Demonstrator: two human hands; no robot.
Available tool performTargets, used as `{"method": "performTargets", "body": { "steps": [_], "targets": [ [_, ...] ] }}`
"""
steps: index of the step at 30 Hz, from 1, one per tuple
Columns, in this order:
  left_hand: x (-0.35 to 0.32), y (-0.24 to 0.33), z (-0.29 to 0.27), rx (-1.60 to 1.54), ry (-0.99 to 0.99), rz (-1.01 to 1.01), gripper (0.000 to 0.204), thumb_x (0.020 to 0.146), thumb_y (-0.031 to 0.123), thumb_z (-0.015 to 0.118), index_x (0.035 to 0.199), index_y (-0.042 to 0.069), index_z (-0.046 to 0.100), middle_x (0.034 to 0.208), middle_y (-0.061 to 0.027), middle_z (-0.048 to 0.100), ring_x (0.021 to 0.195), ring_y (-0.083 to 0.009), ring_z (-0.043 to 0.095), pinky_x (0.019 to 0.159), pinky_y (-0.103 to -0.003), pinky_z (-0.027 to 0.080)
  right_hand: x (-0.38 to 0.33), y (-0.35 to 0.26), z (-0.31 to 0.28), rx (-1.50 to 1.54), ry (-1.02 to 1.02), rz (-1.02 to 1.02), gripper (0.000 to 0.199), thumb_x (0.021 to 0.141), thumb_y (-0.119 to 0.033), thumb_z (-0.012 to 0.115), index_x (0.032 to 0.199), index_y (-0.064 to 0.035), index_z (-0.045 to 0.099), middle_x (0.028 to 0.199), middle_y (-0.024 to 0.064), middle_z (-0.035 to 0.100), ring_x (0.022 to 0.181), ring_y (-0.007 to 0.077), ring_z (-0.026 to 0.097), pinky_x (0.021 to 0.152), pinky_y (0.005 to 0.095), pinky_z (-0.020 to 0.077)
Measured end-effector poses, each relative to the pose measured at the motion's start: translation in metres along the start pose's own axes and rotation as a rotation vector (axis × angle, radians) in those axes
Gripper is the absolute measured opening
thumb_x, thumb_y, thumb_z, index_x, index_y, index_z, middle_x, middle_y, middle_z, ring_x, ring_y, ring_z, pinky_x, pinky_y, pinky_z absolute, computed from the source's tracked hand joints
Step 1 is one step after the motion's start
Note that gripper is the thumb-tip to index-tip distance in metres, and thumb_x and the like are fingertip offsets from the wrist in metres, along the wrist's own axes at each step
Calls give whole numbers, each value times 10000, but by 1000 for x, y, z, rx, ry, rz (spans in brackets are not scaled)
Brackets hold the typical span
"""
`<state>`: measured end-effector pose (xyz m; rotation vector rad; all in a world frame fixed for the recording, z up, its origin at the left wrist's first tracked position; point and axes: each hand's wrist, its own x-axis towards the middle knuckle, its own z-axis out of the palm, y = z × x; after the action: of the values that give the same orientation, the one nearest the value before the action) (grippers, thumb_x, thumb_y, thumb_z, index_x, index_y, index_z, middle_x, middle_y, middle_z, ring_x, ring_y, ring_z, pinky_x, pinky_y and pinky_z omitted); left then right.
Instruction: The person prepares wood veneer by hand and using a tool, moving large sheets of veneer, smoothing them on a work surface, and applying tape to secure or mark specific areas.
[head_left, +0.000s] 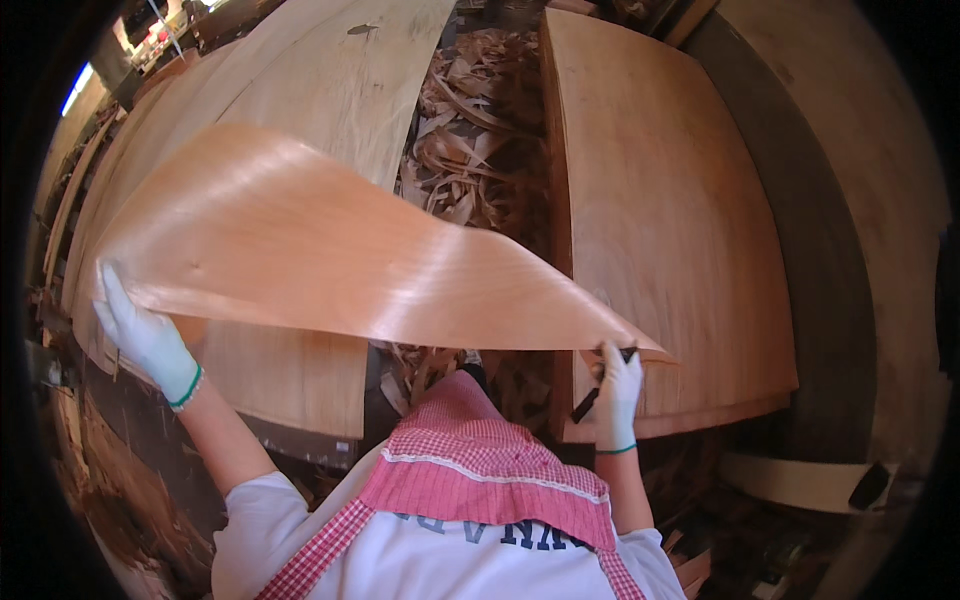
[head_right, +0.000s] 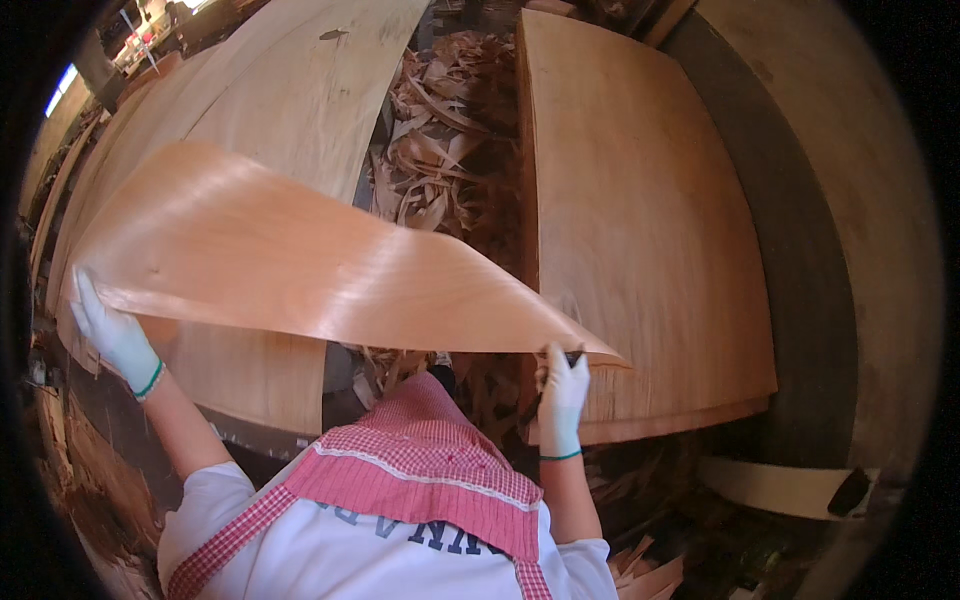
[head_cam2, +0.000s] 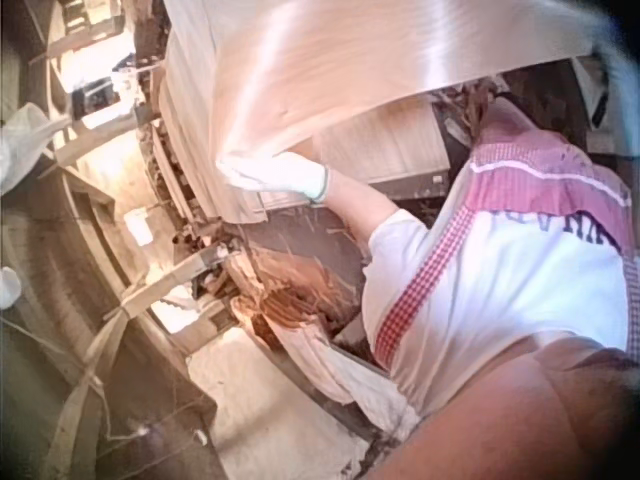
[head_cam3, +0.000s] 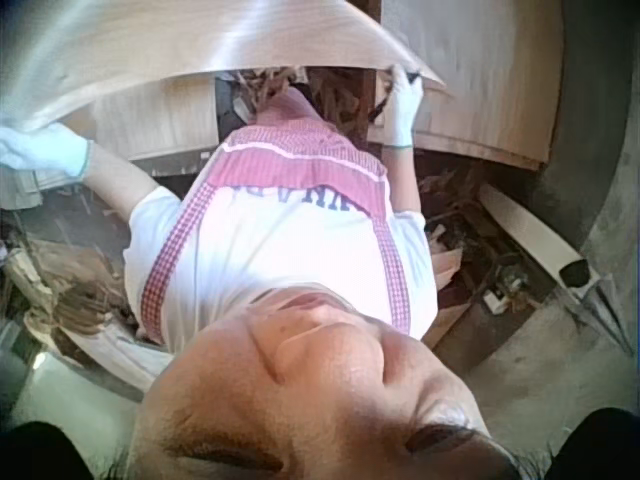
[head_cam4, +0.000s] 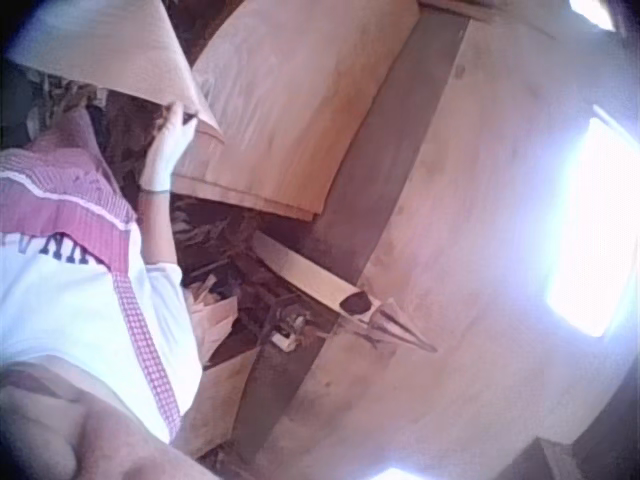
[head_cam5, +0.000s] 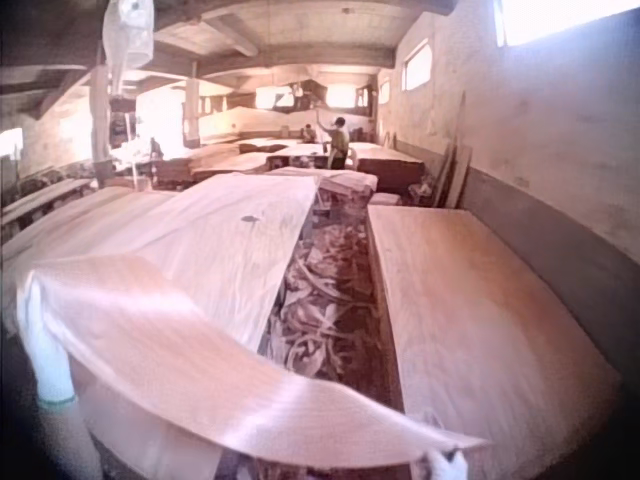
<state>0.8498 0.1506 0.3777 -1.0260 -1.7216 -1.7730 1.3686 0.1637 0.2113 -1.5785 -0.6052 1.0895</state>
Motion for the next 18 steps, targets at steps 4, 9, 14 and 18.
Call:
{"method": "performTargets", "body": {
  "steps": [4, 9, 14, 18],
  "targets": [
    [0, 25, 96, -295, 102, -280, 370, 945, 152, 556, 1235, -75, 526, 1218, -162, 570, 1086, -207, 577, 922, -305, 487, 84, -15, 64, -25, -165, 84, 138, 921, -198, 596, 926, -60, 597, 716, 1, 582, 512, 54, 480, 429, 202, 364],
    [23, 15, 176, -260, 119, -314, 363, 953, 155, 546, 1240, -66, 514, 1212, -153, 571, 1059, -199, 585, 905, -303, 488, 170, -59, 126, -131, -232, 84, 135, 924, -180, 582, 872, -59, 609, 710, 2, 586, 511, 55, 474, 435, 200, 354],
    [34, 0, 219, 61, 163, -336, 355, 957, 156, 537, 1238, -60, 533, 1213, -147, 581, 1076, -205, 573, 932, -315, 466, 260, -80, 186, -125, -302, 52, 91, 924, -155, 573, 895, -72, 595, 690, -6, 563, 503, 52, 467, 426, 195, 348],
    [44, -9, 250, 321, 191, -350, 400, 957, 222, 531, 1240, -61, 543, 1227, -144, 585, 1118, -203, 545, 976, -316, 414, 363, -117, 250, -112, -392, 20, 72, 926, -164, 573, 896, -99, 563, 697, -11, 550, 503, 52, 465, 416, 189, 334]
  ]
}}
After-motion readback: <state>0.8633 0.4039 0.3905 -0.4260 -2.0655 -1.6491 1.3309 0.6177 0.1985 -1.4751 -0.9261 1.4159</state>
